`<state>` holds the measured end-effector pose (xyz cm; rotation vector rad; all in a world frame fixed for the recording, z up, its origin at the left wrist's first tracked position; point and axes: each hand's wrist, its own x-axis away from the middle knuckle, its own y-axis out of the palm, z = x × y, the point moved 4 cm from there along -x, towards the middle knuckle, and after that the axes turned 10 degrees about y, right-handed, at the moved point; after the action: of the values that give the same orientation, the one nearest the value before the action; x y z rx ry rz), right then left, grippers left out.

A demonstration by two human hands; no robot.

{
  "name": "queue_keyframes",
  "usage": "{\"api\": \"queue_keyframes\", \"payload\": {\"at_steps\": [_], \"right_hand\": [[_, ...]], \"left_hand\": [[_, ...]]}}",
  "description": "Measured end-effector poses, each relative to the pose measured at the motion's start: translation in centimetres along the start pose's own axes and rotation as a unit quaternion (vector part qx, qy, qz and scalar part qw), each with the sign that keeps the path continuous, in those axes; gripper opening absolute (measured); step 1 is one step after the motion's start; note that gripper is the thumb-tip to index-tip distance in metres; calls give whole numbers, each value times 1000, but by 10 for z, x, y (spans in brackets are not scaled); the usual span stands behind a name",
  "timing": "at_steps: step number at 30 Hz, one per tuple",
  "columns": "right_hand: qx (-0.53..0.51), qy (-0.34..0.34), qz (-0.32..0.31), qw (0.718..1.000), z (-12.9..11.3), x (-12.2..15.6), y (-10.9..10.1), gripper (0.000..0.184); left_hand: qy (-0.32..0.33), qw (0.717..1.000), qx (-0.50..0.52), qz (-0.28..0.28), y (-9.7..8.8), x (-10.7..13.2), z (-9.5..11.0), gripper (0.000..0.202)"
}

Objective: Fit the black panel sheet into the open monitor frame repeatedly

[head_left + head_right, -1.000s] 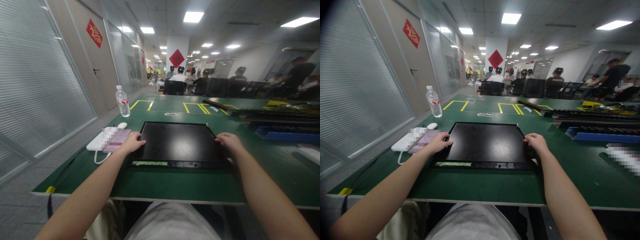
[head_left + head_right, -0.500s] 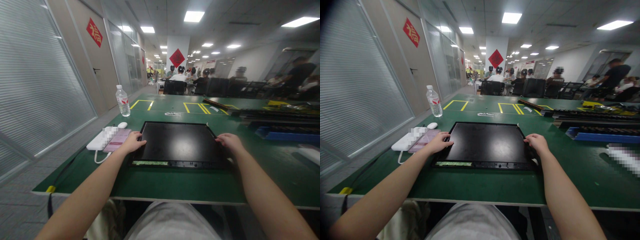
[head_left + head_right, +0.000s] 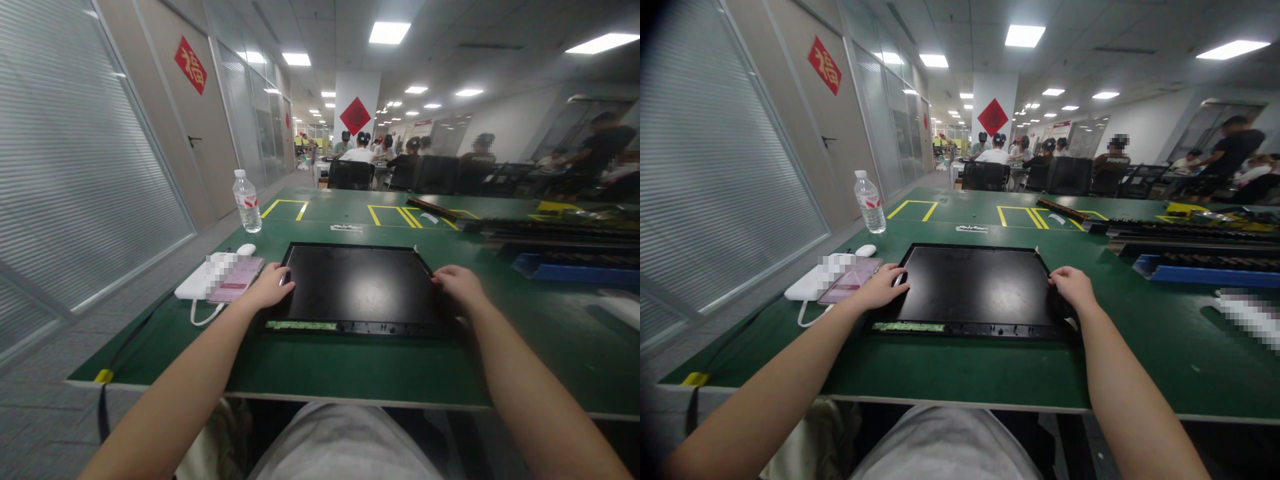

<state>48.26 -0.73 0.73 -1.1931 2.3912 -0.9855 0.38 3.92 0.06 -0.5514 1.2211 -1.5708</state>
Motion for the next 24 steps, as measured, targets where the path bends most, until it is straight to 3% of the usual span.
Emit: {"api": "queue_keyframes", "payload": {"at_steps": [4,8,14,24], "right_hand": [[5,-25,18,1000,0,-2,2,17],[5,-86,25,996,-4,0,3,19],[63,-150,-36,986,-9,3,12,33],[74,-149,-105,980,-5,2,23,33]], "left_hand": [[21,999,-27,0,-4,4,5,64],[82,996,-32,-13,-12,7,11,70],[143,987,-12,-73,-13,11,17,71],[171,978,26,-114,-10,13,21,76]]}}
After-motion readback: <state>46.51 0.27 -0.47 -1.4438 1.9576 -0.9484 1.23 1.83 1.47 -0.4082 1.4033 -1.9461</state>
